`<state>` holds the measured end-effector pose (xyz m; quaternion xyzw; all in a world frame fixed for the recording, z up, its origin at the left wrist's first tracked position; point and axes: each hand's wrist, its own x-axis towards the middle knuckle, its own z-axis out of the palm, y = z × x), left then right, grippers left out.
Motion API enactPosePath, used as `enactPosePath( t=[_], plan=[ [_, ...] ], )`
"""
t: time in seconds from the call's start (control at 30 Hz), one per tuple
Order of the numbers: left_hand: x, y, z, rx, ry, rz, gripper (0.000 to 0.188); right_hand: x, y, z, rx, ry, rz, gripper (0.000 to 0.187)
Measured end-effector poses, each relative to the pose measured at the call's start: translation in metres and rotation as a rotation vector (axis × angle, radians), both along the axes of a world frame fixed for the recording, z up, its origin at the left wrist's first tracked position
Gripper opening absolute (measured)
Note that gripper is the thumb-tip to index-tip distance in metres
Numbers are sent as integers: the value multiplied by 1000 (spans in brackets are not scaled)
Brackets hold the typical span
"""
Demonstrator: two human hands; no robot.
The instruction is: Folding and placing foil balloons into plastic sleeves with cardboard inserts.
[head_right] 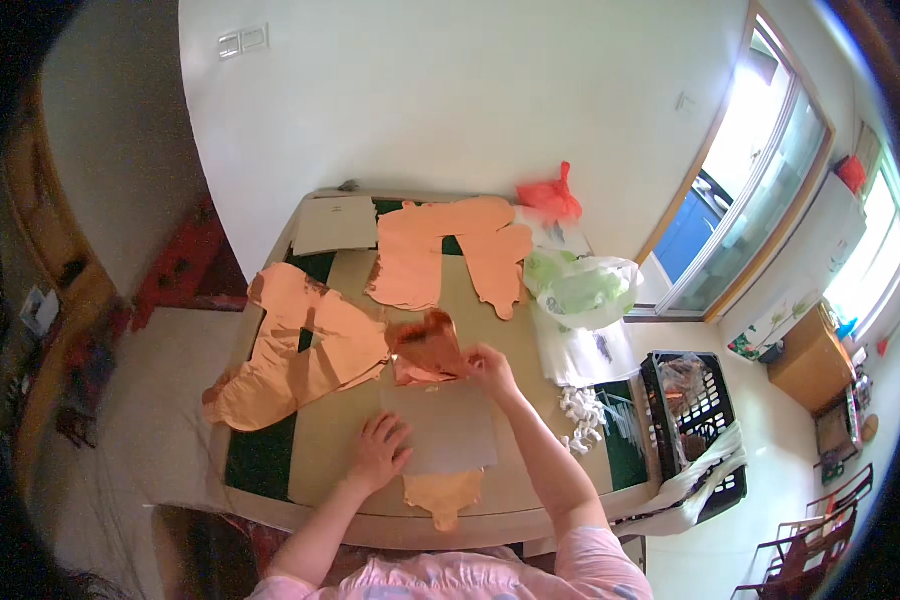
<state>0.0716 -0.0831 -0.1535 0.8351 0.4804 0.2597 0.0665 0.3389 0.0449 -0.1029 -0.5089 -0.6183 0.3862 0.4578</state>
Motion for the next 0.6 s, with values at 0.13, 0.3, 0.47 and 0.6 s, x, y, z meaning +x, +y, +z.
enactPosePath(
  t=[0.13,0.3,0.47,0.6],
  plan=[
    [-3,-3,7,12,32,12,39,23,-73,8,169,-198,238,15],
    [1,-3,7,-8,13,8,35,36,-85,-16,113,-298,97,17],
    [-1,-3,12,-13,33,14,34,-22,-54,-2,212,-438,75,30],
    [5,-3,20,-34,39,33,34,-33,-59,-25,271,-811,102,41]
  ],
)
